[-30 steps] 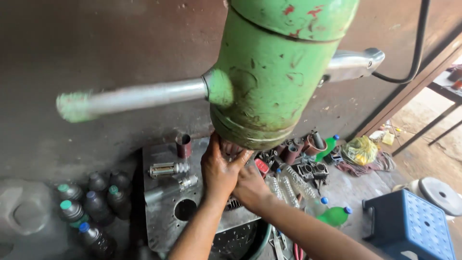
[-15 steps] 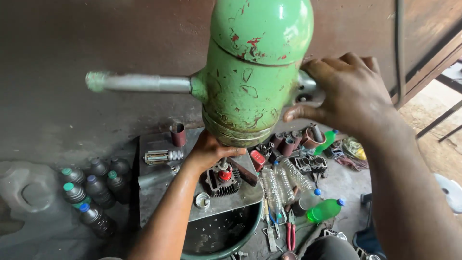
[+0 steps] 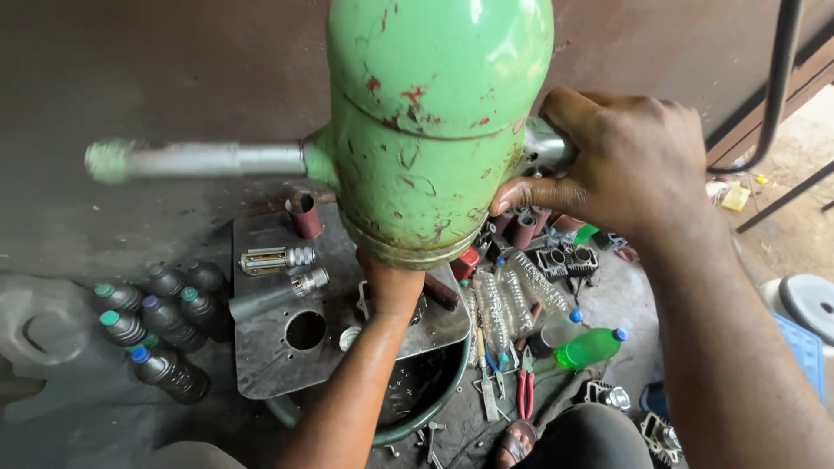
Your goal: Operating a vertical boring machine to hone and resize a motorcycle engine cylinder block.
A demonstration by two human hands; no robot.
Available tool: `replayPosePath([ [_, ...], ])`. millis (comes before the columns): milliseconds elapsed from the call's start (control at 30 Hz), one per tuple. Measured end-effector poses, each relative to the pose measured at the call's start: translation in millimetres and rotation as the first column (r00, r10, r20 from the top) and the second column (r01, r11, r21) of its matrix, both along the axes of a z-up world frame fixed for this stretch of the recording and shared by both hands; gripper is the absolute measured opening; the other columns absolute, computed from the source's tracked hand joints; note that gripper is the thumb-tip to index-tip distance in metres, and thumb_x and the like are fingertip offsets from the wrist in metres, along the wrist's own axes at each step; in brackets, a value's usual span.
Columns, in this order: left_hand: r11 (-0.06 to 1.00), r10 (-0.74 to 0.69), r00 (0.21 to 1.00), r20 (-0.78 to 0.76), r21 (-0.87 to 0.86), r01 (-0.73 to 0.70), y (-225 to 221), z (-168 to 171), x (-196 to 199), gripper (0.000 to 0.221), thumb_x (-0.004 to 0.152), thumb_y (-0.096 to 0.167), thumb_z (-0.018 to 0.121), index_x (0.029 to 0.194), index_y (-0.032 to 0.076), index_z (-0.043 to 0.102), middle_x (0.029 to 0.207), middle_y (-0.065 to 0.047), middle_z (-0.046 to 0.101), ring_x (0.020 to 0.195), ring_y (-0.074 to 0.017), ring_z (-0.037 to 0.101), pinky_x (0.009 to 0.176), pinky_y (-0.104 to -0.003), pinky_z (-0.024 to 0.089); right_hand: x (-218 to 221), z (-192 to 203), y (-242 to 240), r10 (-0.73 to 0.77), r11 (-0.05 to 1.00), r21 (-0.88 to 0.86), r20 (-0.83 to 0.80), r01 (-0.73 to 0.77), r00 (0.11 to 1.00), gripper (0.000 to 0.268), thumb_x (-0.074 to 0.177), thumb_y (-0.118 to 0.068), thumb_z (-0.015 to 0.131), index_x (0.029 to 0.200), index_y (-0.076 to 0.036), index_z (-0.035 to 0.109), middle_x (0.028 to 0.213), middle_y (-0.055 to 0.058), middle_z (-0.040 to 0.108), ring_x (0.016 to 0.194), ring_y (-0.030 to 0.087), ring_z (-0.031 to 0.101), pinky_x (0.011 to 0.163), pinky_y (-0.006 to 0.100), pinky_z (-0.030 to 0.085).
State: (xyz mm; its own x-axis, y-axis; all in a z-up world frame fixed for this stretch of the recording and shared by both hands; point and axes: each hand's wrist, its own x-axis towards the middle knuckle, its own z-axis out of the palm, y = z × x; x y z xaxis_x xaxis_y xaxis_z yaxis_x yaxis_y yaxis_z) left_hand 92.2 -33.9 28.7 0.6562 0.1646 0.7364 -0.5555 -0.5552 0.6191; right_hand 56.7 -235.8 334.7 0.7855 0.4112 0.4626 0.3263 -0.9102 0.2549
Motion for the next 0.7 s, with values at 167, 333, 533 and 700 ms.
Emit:
replayPosePath([
  [167,0.981,0.159,0.987,0.034,0.109,-0.162,-4.5,-14.9,15.7,0.05,0.09,0.025,0.075,0.134,0.005,0.062,0.139,-0.019,0.062,0.133,-0.0406,0.052,0.114,-0.053,0.038,21.9,-14.8,-18.4,0.327,0.94,0.023,0.21,-0.339,0.921,0.1,0.062,-0.096,0.064,0.126,-0.02,0.073,0.09,0.001,0.075,0.081,0.024,0.075,0.07,0.039,0.056],
  [333,0.997,0.03,1.0,-0.003,-0.064,-0.03,7.6,-25.0,22.6,0.052,0.091,0.026,0.074,0.136,0.003,0.059,0.14,-0.019,0.061,0.133,-0.0386,0.054,0.114,-0.051,0.041,38.7,-20.6,-23.1,0.244,0.968,0.038,0.099,-0.249,0.965,0.105,0.054,-0.096,0.063,0.126,-0.02,0.073,0.081,0.002,0.073,0.072,0.023,0.074,0.069,0.042,0.058],
  [533,0.992,-0.091,0.986,-0.139,0.073,0.102,38.6,80.4,-28.9,0.066,0.076,0.032,0.082,0.131,0.002,0.06,0.135,-0.021,0.06,0.131,-0.0396,0.054,0.112,-0.056,0.039,30.8,-11.5,-12.3,0.115,0.993,-0.011,0.039,-0.115,0.993,0.102,0.053,-0.099,0.062,0.12,-0.023,0.072,0.079,0.004,0.074,0.072,0.027,0.074,0.064,0.046,0.057],
  [700,0.733,0.433,0.813,0.39,0.373,-0.569,73.8,191.8,-94.0,0.051,0.103,0.029,0.078,0.141,0.001,0.06,0.132,-0.02,0.049,0.128,-0.038,0.044,0.109,-0.059,0.035,26.4,-2.1,-3.3,0.001,1.0,-0.023,-0.083,-0.002,0.997,0.097,0.052,-0.1,0.061,0.112,-0.023,0.071,0.079,0.005,0.074,0.079,0.03,0.074,0.069,0.048,0.057],
])
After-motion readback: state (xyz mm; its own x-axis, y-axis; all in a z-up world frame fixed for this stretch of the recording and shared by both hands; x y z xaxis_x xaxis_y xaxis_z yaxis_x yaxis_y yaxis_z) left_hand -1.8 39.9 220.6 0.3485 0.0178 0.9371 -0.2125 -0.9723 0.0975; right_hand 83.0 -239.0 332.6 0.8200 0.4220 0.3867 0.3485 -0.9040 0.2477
